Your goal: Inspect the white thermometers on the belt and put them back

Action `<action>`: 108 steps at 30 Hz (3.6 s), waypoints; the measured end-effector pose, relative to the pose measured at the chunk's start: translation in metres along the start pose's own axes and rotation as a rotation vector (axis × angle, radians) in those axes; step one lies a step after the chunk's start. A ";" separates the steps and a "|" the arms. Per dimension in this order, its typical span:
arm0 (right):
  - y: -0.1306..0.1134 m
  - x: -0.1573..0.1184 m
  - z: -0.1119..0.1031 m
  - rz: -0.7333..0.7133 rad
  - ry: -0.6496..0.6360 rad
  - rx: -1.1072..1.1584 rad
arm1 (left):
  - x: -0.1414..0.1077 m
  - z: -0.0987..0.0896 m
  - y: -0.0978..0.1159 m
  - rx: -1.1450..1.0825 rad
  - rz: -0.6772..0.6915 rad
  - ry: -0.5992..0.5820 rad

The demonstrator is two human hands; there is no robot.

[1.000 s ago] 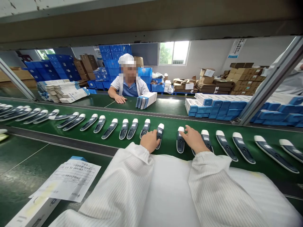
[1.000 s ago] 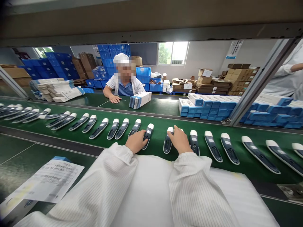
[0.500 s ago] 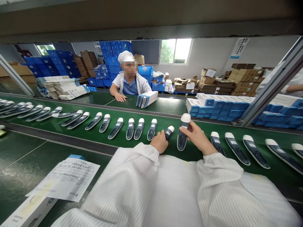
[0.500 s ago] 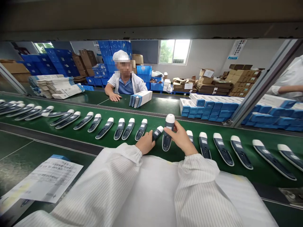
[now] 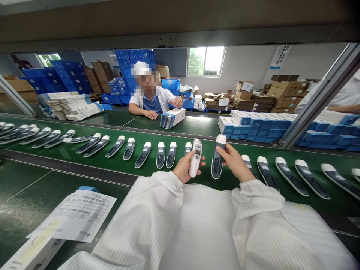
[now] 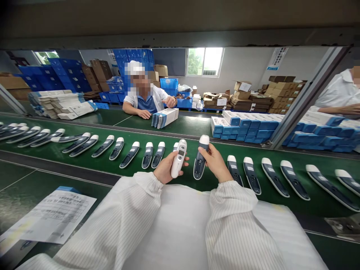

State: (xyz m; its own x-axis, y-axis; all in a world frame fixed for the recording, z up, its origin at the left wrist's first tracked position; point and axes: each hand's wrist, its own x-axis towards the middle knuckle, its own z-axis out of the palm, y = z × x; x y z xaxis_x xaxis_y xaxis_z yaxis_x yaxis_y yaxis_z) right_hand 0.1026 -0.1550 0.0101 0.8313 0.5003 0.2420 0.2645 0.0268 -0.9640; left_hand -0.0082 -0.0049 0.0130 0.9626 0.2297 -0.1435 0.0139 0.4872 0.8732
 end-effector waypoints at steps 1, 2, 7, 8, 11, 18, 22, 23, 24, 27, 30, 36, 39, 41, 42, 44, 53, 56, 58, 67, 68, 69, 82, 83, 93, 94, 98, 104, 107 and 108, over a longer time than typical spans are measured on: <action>0.004 0.002 -0.001 0.005 0.031 -0.047 | 0.000 0.002 -0.001 -0.020 -0.012 -0.001; 0.010 0.004 -0.003 0.004 0.075 -0.129 | 0.000 0.003 -0.002 -0.034 -0.026 0.000; 0.048 0.015 -0.018 0.073 0.180 -0.794 | 0.004 0.009 -0.009 -0.038 -0.053 0.025; 0.053 0.016 -0.021 0.103 0.172 -0.869 | 0.005 0.011 -0.010 -0.026 -0.041 0.053; 0.052 0.013 -0.020 0.086 0.256 -0.939 | 0.006 0.019 -0.015 0.002 0.004 0.166; 0.005 -0.002 0.012 -0.008 -0.097 0.022 | 0.009 0.037 -0.026 0.236 0.218 0.164; -0.002 -0.006 0.009 0.005 -0.105 0.214 | 0.007 0.021 -0.019 0.999 0.486 0.202; -0.002 -0.006 0.007 0.004 -0.100 0.213 | 0.005 0.016 -0.018 1.266 0.542 0.200; -0.001 -0.005 0.004 -0.002 -0.096 0.208 | 0.003 0.012 -0.017 1.509 0.559 0.176; 0.010 0.000 -0.002 -0.035 -0.088 0.149 | 0.000 0.007 -0.018 1.933 0.452 0.049; 0.026 0.009 -0.007 -0.034 -0.020 -0.179 | -0.002 0.011 -0.022 2.024 0.436 -0.015; 0.047 0.014 -0.017 0.143 0.061 -0.967 | -0.001 0.013 -0.022 1.880 0.532 -0.046; 0.042 0.009 -0.018 0.134 0.161 -1.048 | 0.006 0.008 -0.017 1.882 0.608 0.233; 0.036 0.007 -0.012 0.073 0.222 -1.098 | 0.013 0.006 -0.016 1.953 0.557 0.410; 0.033 0.007 -0.008 0.038 0.223 -1.093 | 0.017 0.006 -0.016 1.995 0.510 0.446; 0.031 0.010 0.003 0.012 0.156 -1.036 | 0.024 0.007 -0.019 2.051 0.436 0.438; 0.040 0.014 0.001 0.111 -0.052 -0.470 | 0.034 0.017 -0.019 1.683 0.388 0.379; 0.030 0.007 -0.007 0.061 -0.024 -0.067 | 0.029 0.013 -0.012 1.099 0.430 0.319; 0.022 0.003 -0.009 0.047 -0.025 0.069 | 0.024 0.013 -0.010 0.639 0.355 0.171; 0.051 0.016 -0.023 0.137 0.148 -0.766 | 0.014 0.023 -0.016 -0.020 0.168 -0.061; 0.054 0.017 -0.025 0.163 0.151 -0.819 | 0.014 0.024 -0.017 -0.030 0.175 -0.061; 0.054 0.016 -0.026 0.175 0.158 -0.846 | 0.014 0.026 -0.018 -0.035 0.177 -0.061; 0.024 0.014 -0.015 0.027 0.220 -0.103 | 0.019 0.028 -0.032 1.498 0.528 0.176; 0.028 0.015 -0.021 0.083 0.235 -0.264 | 0.016 0.028 -0.033 1.696 0.501 0.170; 0.047 0.013 -0.025 0.249 0.024 -0.992 | 0.005 0.038 -0.043 1.938 0.506 -0.038; 0.046 0.012 -0.026 0.253 0.021 -1.012 | 0.006 0.037 -0.042 1.909 0.508 -0.068; 0.038 0.011 -0.051 0.263 0.026 -1.073 | 0.009 0.037 -0.038 1.816 0.561 -0.154; 0.029 0.016 -0.113 0.250 -0.125 -1.289 | 0.012 0.037 -0.040 1.823 0.621 0.046; 0.033 0.014 -0.125 0.256 -0.195 -1.314 | 0.015 0.035 -0.043 1.873 0.476 0.011; 0.036 0.013 -0.126 0.265 -0.183 -1.333 | 0.016 0.034 -0.043 1.871 0.452 -0.012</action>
State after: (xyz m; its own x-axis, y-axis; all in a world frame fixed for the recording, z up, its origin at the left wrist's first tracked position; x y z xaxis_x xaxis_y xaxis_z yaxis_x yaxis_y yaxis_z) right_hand 0.1847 -0.2567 -0.0071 0.8818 0.4691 -0.0494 0.4612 -0.8794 -0.1183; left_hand 0.0156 -0.0510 -0.0113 0.9788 0.0519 0.1983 0.0213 -0.9879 0.1538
